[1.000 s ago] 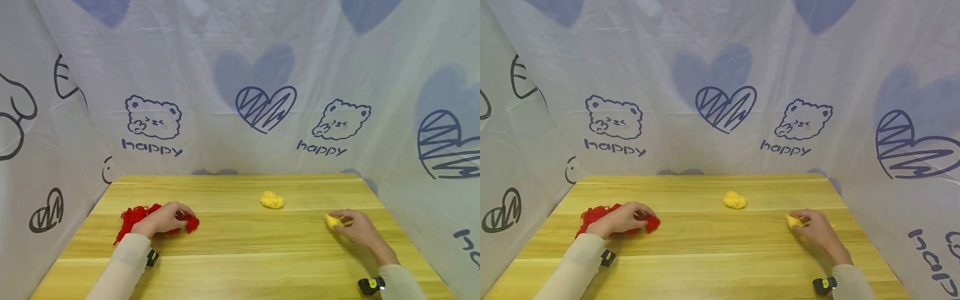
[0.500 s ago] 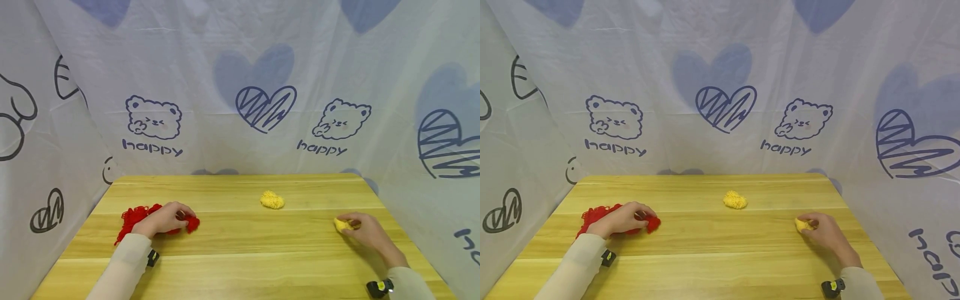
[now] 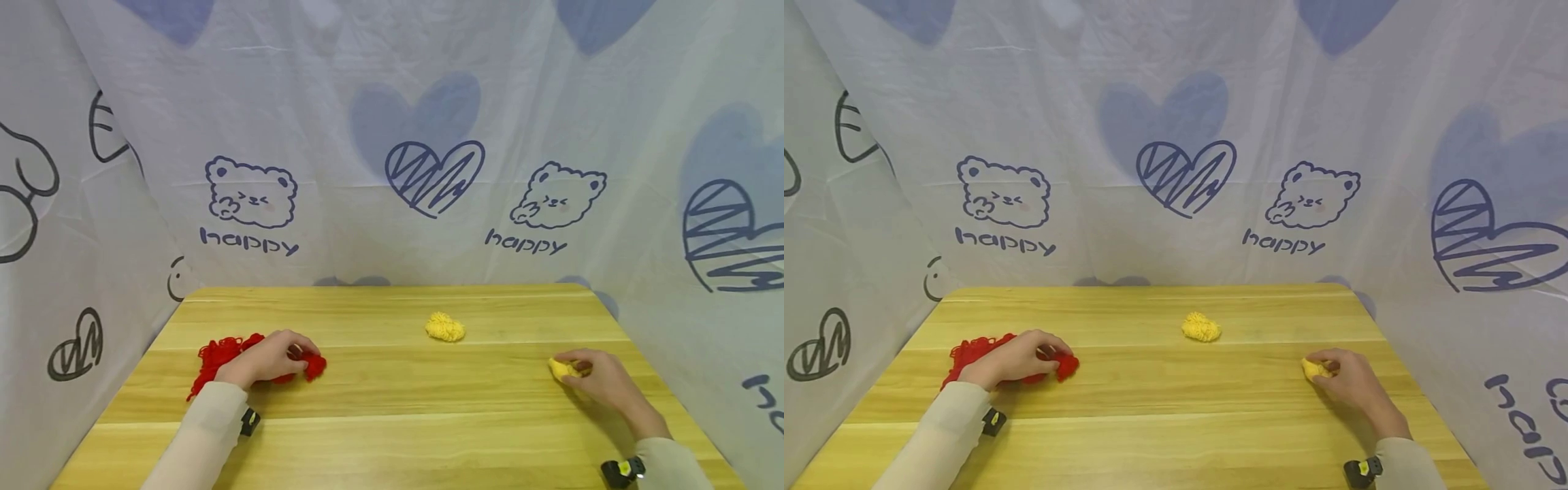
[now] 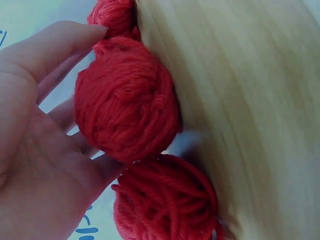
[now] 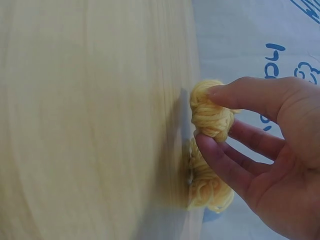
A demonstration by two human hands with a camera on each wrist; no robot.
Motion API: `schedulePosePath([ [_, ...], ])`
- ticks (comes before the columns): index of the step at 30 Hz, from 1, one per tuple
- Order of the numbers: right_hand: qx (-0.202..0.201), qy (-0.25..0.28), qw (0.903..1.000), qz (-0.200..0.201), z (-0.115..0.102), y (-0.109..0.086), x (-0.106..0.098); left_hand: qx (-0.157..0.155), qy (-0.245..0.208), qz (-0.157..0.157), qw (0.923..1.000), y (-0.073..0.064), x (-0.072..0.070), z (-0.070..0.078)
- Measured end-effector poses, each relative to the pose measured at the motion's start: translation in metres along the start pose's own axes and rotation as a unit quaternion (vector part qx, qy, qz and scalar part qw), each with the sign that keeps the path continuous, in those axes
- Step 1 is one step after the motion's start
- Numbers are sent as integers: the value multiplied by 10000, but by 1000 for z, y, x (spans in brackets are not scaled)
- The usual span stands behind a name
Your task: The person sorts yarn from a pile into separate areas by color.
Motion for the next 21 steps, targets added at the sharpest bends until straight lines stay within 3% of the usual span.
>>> schedulePosePath([
  [21,-46,-201,9997,115,9,-2,0,231,11,-34,9997,-1,0,-2],
])
Point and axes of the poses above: each hand's wrist, its own y-axis towards the middle knuckle, its own x-axis out of the palm, z = x × y, the point moved 8 cm from there along y, towards the middle knuckle, and after that the axes turned 8 degrees about z, right-handed, at the moved point
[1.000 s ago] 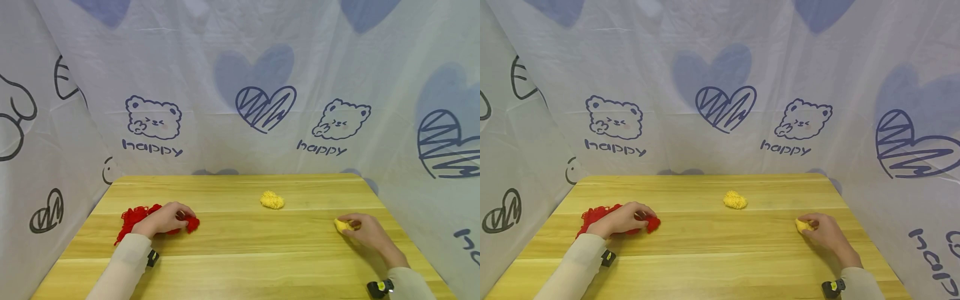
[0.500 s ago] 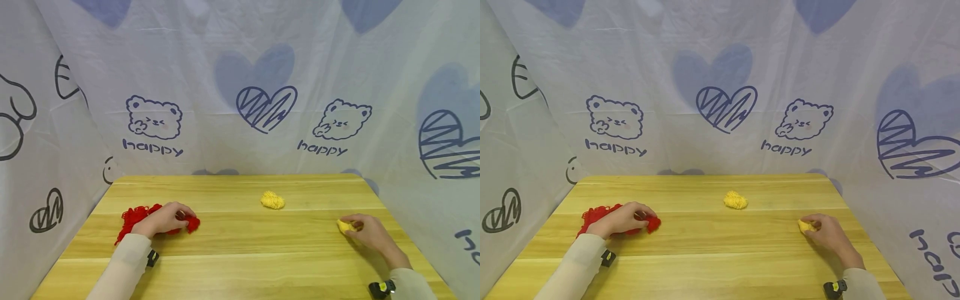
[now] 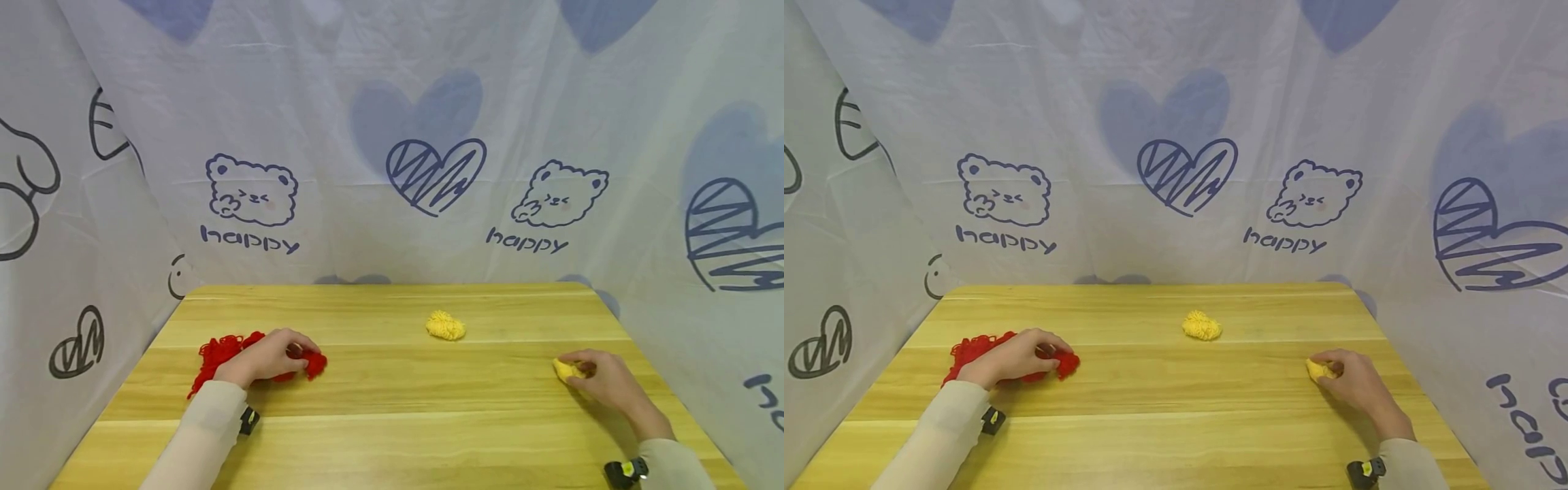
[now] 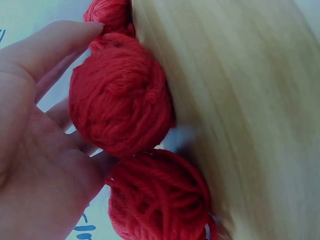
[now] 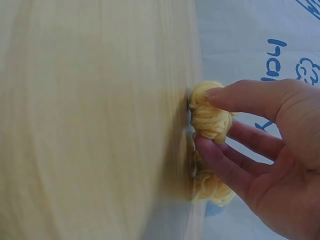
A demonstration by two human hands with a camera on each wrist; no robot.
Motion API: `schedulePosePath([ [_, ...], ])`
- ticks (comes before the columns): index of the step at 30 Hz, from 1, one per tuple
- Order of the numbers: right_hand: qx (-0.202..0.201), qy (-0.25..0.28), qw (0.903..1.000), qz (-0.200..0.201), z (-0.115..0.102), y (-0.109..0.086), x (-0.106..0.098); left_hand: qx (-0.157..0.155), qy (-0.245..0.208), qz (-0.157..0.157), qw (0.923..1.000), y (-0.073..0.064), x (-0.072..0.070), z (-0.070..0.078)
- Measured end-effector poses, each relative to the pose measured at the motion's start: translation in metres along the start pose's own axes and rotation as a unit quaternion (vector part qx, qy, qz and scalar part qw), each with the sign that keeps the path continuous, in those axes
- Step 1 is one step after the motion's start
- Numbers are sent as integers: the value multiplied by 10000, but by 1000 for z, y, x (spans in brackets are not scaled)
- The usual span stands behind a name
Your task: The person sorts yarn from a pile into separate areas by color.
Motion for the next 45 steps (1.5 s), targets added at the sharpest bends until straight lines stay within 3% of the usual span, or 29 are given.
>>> schedulePosePath([
  [26,163,71,9998,-73,0,2,-13,-79,18,36,10000,1,-4,2],
  [31,192,240,9994,134,-11,10,-25,-35,19,46,10000,1,-5,4],
  [35,-8,396,9985,390,-26,19,-27,-39,8,42,10000,1,-5,3],
  [40,-482,605,9956,527,-51,33,-12,-11,-41,53,10000,-1,-4,1],
  [45,-799,457,9948,442,-73,45,13,-53,-67,61,9999,-1,-1,-1],
])
Point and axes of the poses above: each hand's wrist, its own y-axis towards the middle knuckle, its own x-axis out of the palm, z = x × y, the point moved 8 cm from there along y, towards the middle knuckle, and after that the axes turned 8 degrees about z, right-handed, at the moved point
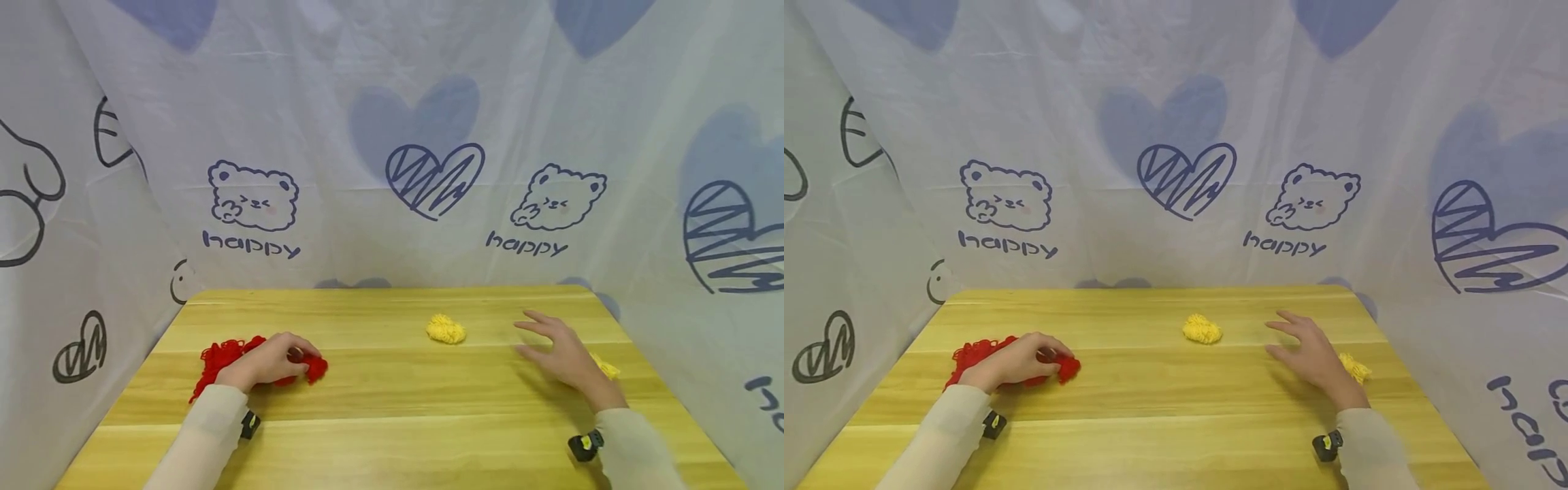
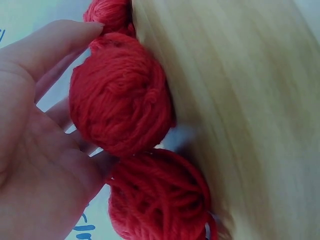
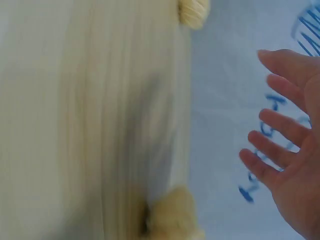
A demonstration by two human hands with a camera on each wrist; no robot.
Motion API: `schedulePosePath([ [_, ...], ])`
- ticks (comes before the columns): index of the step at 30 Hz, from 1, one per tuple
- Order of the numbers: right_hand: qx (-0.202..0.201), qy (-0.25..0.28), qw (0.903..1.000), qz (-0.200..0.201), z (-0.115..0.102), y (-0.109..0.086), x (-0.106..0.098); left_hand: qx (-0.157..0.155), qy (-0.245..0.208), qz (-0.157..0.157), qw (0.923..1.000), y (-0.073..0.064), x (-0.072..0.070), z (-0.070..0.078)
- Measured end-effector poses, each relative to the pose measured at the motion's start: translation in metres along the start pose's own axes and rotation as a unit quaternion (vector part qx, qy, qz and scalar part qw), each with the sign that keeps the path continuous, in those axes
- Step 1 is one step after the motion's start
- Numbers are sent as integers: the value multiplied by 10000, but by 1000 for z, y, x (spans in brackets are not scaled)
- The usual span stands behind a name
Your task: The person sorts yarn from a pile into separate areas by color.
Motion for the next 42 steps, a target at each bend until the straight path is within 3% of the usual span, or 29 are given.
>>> schedulePosePath([
  [4,-231,174,9995,-124,-10,14,24,-15,14,6,10000,0,-1,1],
  [10,284,1087,9919,-599,-14,29,64,-69,-21,-3,10000,-1,-1,3],
  [14,429,1234,9891,-676,-18,36,85,8,-35,-17,10000,-1,0,5],
  [23,-582,401,9970,-300,-41,54,104,45,102,-6,9999,-1,1,3],
  [27,-809,142,9957,-418,-49,59,111,87,80,-7,9999,-1,0,4],
  [34,-762,-133,9921,-991,-56,62,123,135,80,7,9999,-1,0,4],
  [42,-1004,-184,9918,-769,-65,60,122,77,77,-6,9999,0,1,5],
])
Point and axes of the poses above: each hand's wrist, its own y-axis towards the middle knuckle, its own x-axis out of the palm, z = x × y, the point moved 8 cm from there along y, towards the middle knuckle, and after that the axes turned 8 degrees about z, right-handed, at the moved point
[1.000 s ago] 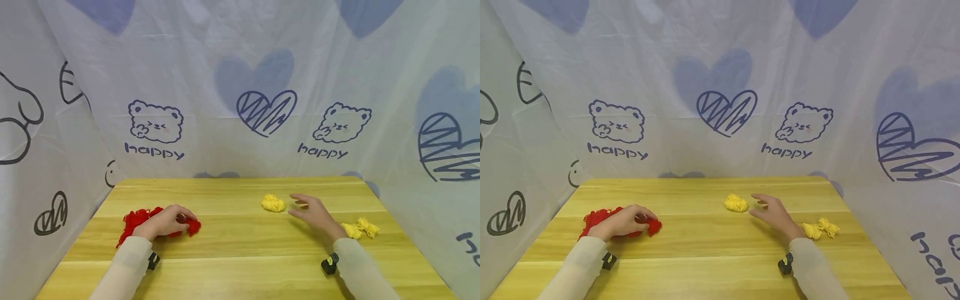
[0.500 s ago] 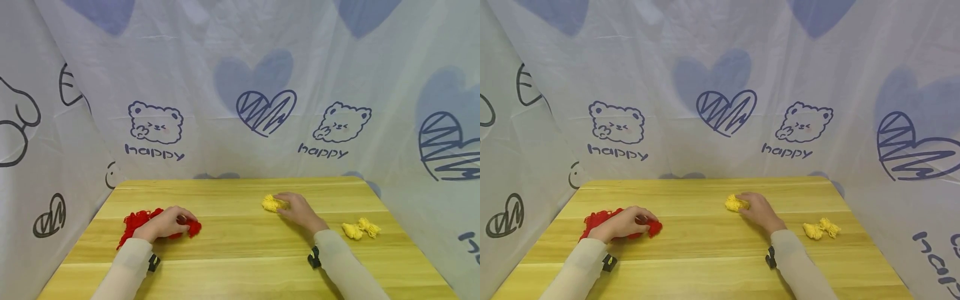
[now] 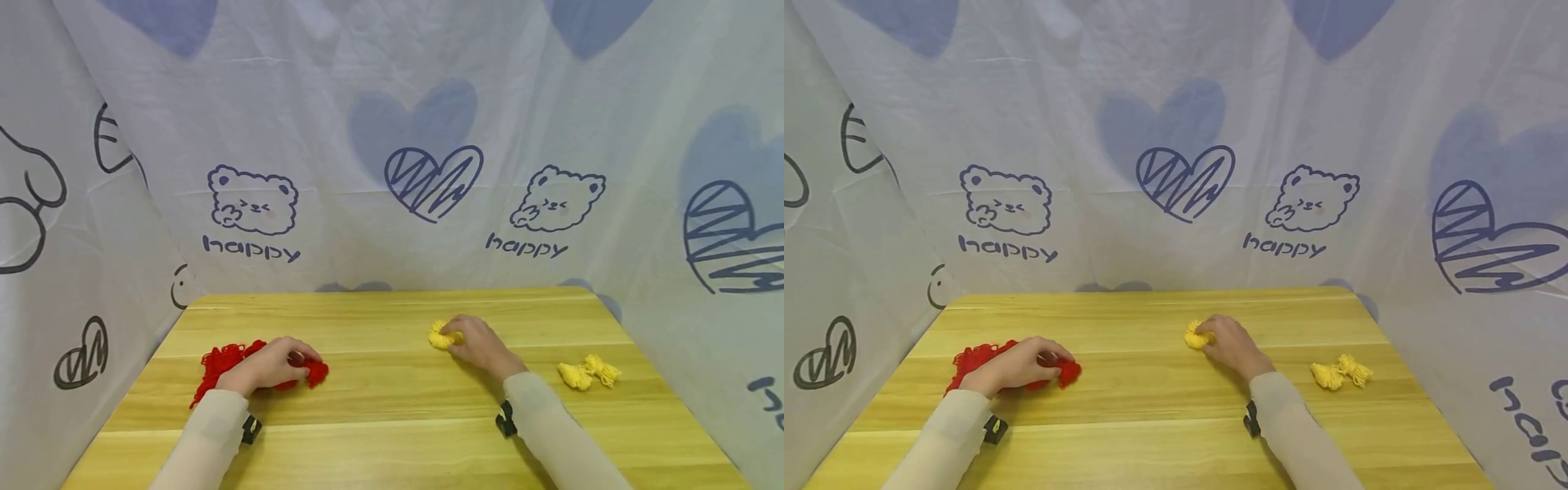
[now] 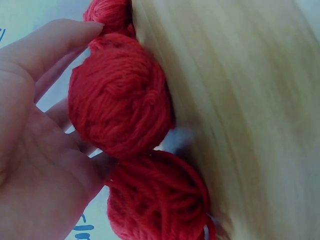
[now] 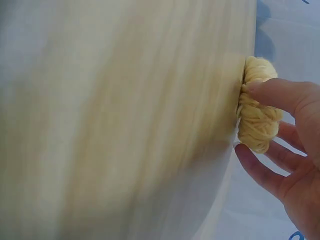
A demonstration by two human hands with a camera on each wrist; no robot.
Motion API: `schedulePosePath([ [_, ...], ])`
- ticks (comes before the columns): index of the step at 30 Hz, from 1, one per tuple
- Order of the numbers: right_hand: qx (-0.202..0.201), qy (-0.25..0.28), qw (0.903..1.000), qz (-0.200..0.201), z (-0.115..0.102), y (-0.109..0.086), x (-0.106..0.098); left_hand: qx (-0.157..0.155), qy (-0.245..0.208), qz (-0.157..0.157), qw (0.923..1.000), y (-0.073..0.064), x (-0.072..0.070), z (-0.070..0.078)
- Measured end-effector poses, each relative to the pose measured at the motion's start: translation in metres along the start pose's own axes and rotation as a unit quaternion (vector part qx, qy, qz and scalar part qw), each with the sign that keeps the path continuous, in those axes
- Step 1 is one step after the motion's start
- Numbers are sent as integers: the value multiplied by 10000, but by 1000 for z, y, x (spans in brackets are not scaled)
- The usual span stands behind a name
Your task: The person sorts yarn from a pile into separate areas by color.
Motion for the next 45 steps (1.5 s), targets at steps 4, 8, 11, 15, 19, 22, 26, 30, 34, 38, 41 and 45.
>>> schedulePosePath([
  [4,-83,-41,9999,144,-2,-3,-3,-12,-21,5,10000,0,0,-1],
  [8,-216,-156,9991,335,-5,-6,-7,-50,-58,16,10000,0,0,-2],
  [11,-185,-115,9989,404,-7,-8,-12,-110,-62,32,9999,1,0,-3],
  [15,111,234,9989,395,-10,-10,-22,-96,-66,27,9999,1,-1,-2],
  [19,205,401,9979,470,-11,-14,-32,-66,-91,9,9999,-1,-1,-2],
  [22,96,381,9975,583,-11,-16,-38,-85,-79,17,9999,0,0,-3],
  [26,-60,384,9964,747,-11,-18,-46,-109,-70,25,9999,1,0,-4],
  [30,-157,359,9957,843,-11,-21,-52,-60,-56,21,10000,0,0,-3],
  [34,-202,333,9956,852,-12,-24,-56,-43,-55,29,10000,0,0,-3],
  [38,-252,258,9957,849,-11,-29,-59,-75,-39,48,10000,0,0,-3],
  [41,-201,252,9960,827,-9,-33,-61,-105,-13,61,9999,0,-1,-3],
  [45,-12,260,9968,757,-4,-40,-64,-70,-17,55,10000,0,0,-3],
])
Point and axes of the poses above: each hand's wrist, its own y-axis towards the middle knuckle, its own x-axis out of the palm, z = x × y, the point moved 8 cm from there along y, towards the middle knuckle, and after that the axes turned 8 degrees about z, right-handed, at the moved point
